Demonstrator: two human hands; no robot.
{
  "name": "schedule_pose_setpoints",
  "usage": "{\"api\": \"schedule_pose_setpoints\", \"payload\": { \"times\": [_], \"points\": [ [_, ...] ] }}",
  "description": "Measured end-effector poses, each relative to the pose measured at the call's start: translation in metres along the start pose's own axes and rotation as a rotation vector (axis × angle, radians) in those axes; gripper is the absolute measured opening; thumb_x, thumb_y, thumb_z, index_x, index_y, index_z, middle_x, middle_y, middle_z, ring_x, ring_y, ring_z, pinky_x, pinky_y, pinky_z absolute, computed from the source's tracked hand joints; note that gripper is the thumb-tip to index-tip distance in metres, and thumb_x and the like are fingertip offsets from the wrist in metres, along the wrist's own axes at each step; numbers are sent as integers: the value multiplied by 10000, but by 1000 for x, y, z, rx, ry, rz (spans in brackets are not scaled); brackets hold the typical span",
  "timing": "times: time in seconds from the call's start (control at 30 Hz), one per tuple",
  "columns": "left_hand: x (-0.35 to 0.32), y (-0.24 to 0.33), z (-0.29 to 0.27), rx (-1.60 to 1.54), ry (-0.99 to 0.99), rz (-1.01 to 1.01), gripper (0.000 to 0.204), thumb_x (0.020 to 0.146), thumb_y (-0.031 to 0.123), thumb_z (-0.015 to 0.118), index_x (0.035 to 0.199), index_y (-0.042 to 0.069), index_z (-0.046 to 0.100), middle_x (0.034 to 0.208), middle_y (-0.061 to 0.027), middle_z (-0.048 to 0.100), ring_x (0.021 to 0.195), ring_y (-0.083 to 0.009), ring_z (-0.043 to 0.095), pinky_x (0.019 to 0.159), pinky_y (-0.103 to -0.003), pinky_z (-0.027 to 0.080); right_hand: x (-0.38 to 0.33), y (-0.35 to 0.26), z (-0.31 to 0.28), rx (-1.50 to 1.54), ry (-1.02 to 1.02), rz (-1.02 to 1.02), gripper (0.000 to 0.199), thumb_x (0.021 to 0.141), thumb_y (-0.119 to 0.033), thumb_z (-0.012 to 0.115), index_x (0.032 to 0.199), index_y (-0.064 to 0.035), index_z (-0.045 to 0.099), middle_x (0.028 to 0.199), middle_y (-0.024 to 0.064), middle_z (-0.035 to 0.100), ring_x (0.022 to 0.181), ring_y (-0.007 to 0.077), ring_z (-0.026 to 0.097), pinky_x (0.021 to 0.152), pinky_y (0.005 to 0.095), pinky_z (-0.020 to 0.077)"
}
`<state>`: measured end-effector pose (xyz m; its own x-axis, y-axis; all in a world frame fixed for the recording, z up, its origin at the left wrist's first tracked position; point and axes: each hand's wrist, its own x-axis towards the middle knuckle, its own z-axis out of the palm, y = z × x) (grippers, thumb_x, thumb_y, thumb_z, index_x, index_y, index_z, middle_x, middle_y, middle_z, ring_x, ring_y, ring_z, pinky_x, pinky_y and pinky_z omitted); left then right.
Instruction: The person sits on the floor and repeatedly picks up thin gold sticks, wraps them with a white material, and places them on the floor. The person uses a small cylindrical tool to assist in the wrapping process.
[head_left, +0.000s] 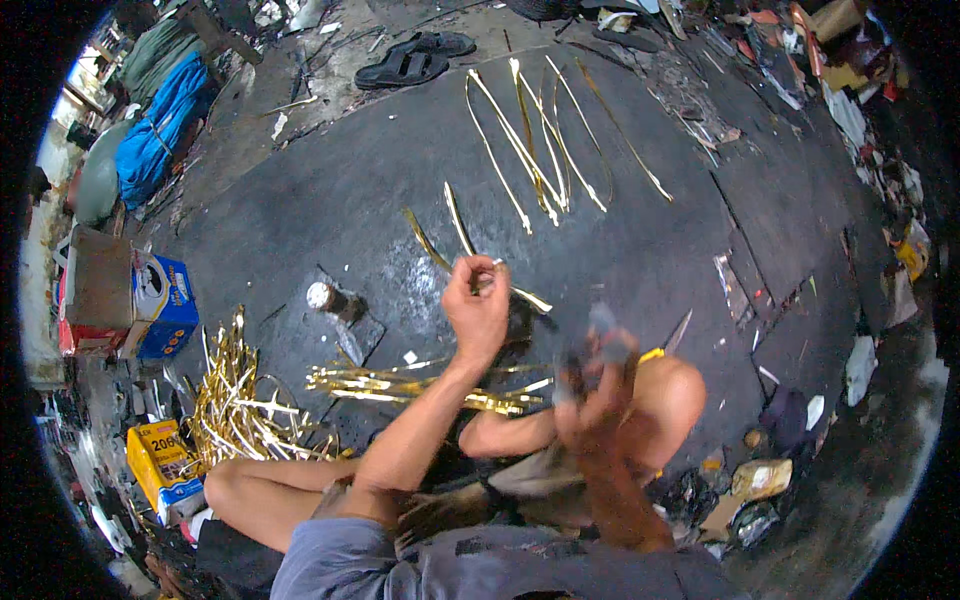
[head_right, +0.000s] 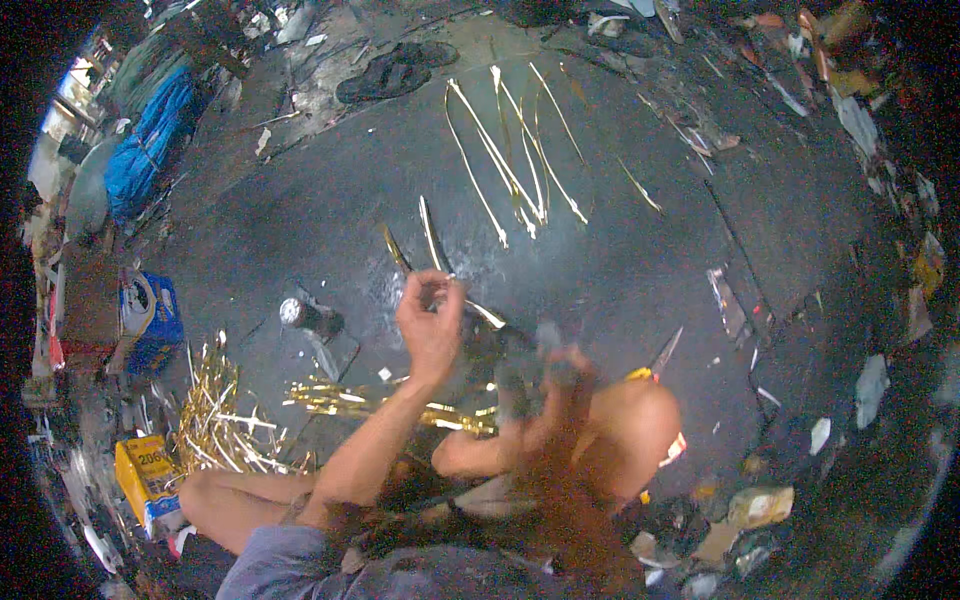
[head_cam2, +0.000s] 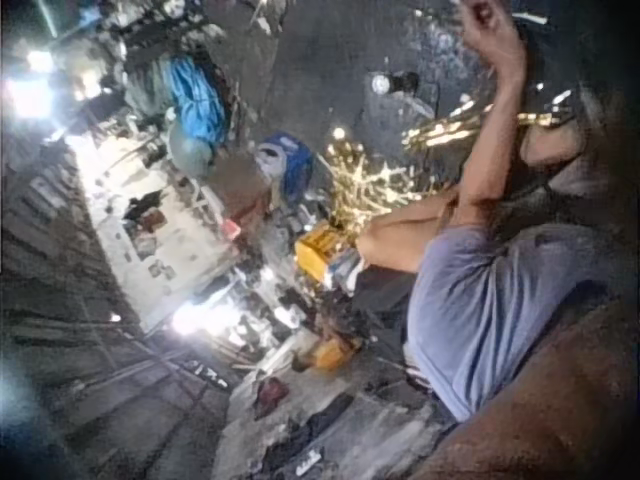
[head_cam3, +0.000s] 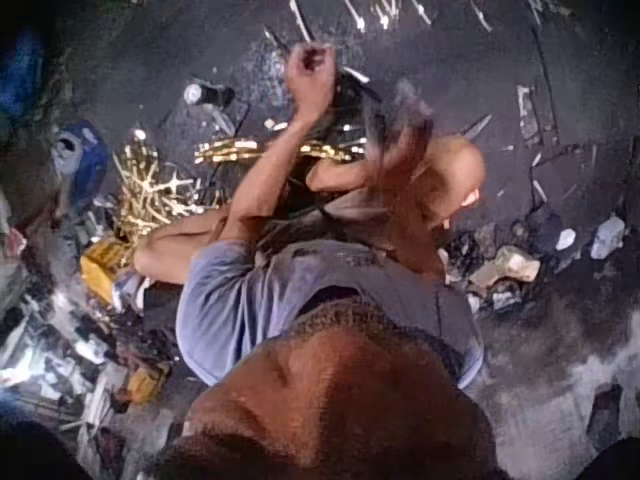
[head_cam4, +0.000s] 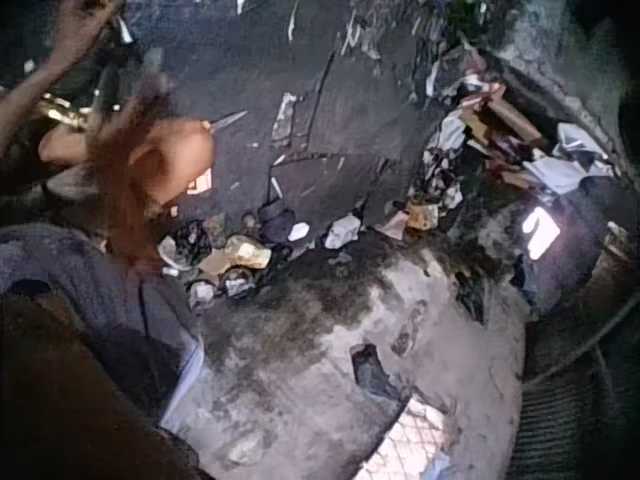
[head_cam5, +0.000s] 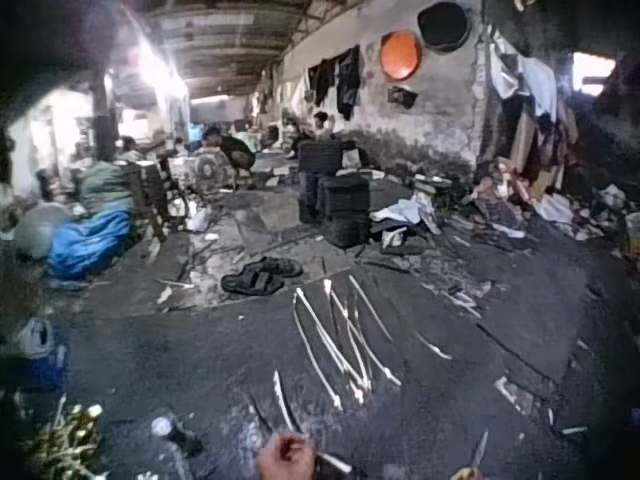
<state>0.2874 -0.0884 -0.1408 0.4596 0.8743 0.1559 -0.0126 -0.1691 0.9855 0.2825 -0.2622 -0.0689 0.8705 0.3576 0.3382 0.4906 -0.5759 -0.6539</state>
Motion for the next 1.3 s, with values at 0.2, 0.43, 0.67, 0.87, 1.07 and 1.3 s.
{"api": "schedule_pose_setpoints", "payload": {
  "times": [0.2, 0.43, 0.67, 0.87, 1.07, 1.3],
  "points": [
    [-73, 42, -5, -19, 65, 181, 141, 847, -13, 732, 937, 31, 632, 902, -28, 633, 765, -114, 590, 643, -252, 497, 53, -40, 5, -356, -268, 2, 492, 865, -216, 655, 1291, -3, 530, 1069, 293, 648, 1043, 447, 625, 872, 543, 503],
    [-9, 61, -86, -129, 538, 132, 162, 836, -59, 710, 890, 50, 602, 847, -15, 595, 767, -119, 541, 744, -277, 478, 77, 42, 22, -507, -142, 74, 467, 903, -144, 615, 1309, 30, 465, 868, 238, 710, 775, 436, 700, 652, 531, 558],
    [-46, 129, -145, -137, -22, 17, 91, 889, 18, 697, 977, 5, 717, 811, -28, 689, 719, -100, 637, 679, -241, 513, 42, -61, -20, 411, -307, -400, 662, 706, -147, 776, 1331, -54, 578, 1287, 188, 604, 1200, 373, 580, 1040, 432, 462],
    [-86, 159, -171, -265, 78, -135, 98, 840, -14, 736, 937, -2, 731, 778, -15, 683, 673, -60, 594, 619, -214, 467, 0, -109, 0, 687, -494, -500, 369, 719, -132, 809, 1061, -25, 722, 1022, 167, 701, 896, 340, 693, 776, 407, 554],
    [-95, 154, -186, -420, 230, -267, 124, 817, -31, 748, 937, -3, 735, 752, 6, 665, 639, -38, 542, 597, -196, 418, -7, -135, -3, 695, -461, -601, 245, 640, -113, 847, 789, 4, 692, 883, 126, 685, 722, 260, 665, 623, 349, 518],
    [-96, 155, -196, -693, 156, -397, 180, 868, 25, 695, 1046, 2, 693, 718, 43, 589, 551, -15, 456, 535, -195, 452, -7, -146, -4, 646, -394, -696, 313, 603, -156, 890, 765, 9, 679, 809, 115, 662, 642, 237, 626, 558, 339, 477]
  ]
}}
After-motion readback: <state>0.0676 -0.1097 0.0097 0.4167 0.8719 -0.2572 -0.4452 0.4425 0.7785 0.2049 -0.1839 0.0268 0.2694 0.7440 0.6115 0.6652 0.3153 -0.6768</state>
